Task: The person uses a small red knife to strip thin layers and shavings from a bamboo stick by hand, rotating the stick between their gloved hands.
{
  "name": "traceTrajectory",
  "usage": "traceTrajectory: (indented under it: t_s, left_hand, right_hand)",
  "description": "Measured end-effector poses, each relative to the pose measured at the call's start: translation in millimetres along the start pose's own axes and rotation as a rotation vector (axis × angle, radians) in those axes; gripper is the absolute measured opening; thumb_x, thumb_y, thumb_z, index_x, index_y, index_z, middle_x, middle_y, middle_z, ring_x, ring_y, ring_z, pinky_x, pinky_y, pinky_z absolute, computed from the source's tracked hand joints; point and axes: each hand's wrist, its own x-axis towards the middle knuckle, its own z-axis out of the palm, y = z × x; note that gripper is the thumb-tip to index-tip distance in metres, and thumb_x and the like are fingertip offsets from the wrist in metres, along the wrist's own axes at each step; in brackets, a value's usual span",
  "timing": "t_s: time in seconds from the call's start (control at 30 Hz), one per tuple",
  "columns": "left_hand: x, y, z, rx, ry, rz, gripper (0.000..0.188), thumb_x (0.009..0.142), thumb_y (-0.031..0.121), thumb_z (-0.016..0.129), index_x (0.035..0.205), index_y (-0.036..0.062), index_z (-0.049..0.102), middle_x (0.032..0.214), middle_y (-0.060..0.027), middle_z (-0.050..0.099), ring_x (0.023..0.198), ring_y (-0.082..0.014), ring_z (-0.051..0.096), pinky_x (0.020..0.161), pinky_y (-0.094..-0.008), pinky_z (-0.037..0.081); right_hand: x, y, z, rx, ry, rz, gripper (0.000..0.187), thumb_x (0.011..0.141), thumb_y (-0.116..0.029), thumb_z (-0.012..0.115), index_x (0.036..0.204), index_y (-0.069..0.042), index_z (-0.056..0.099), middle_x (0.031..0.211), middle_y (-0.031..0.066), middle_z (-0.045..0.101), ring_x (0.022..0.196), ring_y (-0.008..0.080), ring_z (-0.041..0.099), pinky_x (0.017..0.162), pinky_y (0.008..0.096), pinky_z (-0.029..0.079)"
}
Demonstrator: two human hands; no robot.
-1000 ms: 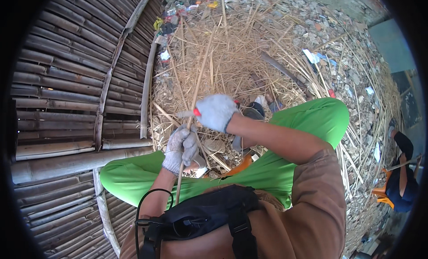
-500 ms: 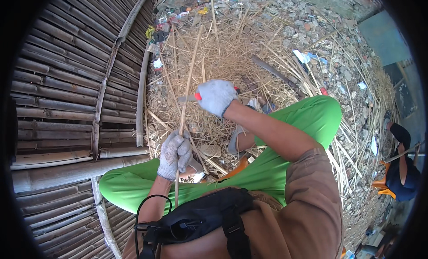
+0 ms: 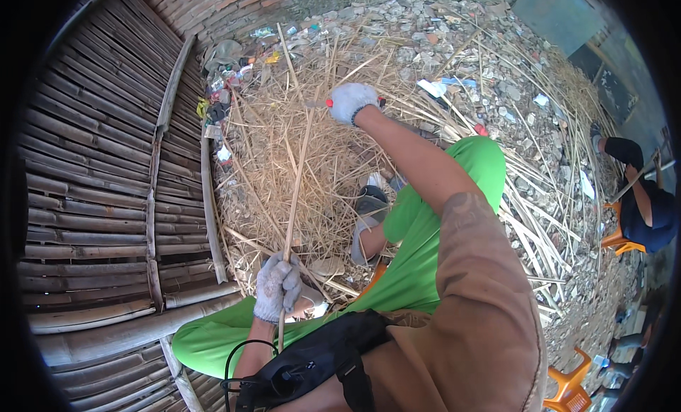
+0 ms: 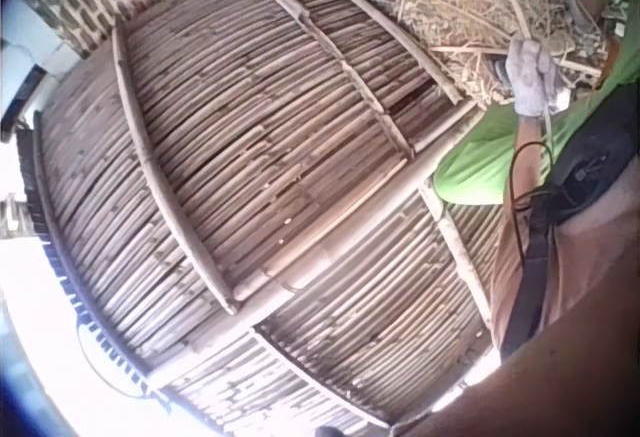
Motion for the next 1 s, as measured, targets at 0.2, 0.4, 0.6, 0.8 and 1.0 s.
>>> traceTrajectory:
  t_s: [0.2,0.4,0.6,0.8,1.0]
  left_hand:
    - [-4.1,-1.9,-8.5,-0.107,-0.138,-0.004,0.026,0.110,0.023,0.062,0.120,-0.0004,0.057,0.065,-0.0004,0.043,0.035,-0.0136,0.037,0.031,-0.0290,0.032]
    - [7.6,1.9,-16.3,-0.197,-0.040,0.032,0.033,0.107,0.025,0.067,0.123,-0.0017,0.057,0.066,-0.0015,0.045,0.036,-0.0138,0.039,0.032,-0.0287,0.036]
    - [-4.3,19.8,-10.0,-0.006,-0.046,0.069,0.028,0.111,0.020,0.057,0.126,-0.0036,0.055,0.067,-0.0043,0.049,0.037,-0.0150,0.043,0.034,-0.0285,0.038]
    - [-5.2,19.9,-4.8,-0.082,-0.192,0.119,0.029,0.109,0.020,0.061,0.125,-0.0041,0.058,0.061,-0.0043,0.046,0.036,-0.0159,0.042,0.034,-0.0296,0.037]
    - [-7.9,17.1,-9.0,-0.360,-0.302,0.052,0.031,0.105,0.021,0.066,0.120,-0.0055,0.060,0.060,-0.0045,0.045,0.035,-0.0166,0.041,0.032,-0.0318,0.035]
  right_hand:
    - [39.6,128.9,19.2,0.093,0.131,0.436,0.049,0.098,-0.040,0.059,0.123,-0.003,0.079,0.130,0.0264,0.075,0.120,0.0398,0.075,0.099,0.0513,0.060]
    - [12.0,139.0,18.1,0.221,0.017,0.396,0.058,0.102,-0.051,0.057,0.123,-0.001,0.078,0.127,0.0223,0.077,0.112,0.0383,0.076,0.097,0.0478,0.059]
    - [-52.5,-35.4,-21.1,1.276,-0.094,0.057,0.052,0.103,-0.057,0.069,0.114,-0.007,0.077,0.078,-0.0004,0.065,0.057,0.0062,0.054,0.050,0.0285,0.045]
    - [-82.1,-69.6,-52.4,1.612,-0.098,-0.124,0.045,0.110,-0.048,0.064,0.119,-0.005,0.073,0.068,-0.0025,0.057,0.050,0.0076,0.048,0.047,0.0283,0.041]
    - [-86.6,-74.6,-52.4,1.606,-0.123,-0.133,0.045,0.101,-0.050,0.078,0.112,-0.007,0.071,0.074,-0.0004,0.064,0.051,0.0065,0.051,0.045,0.0267,0.040]
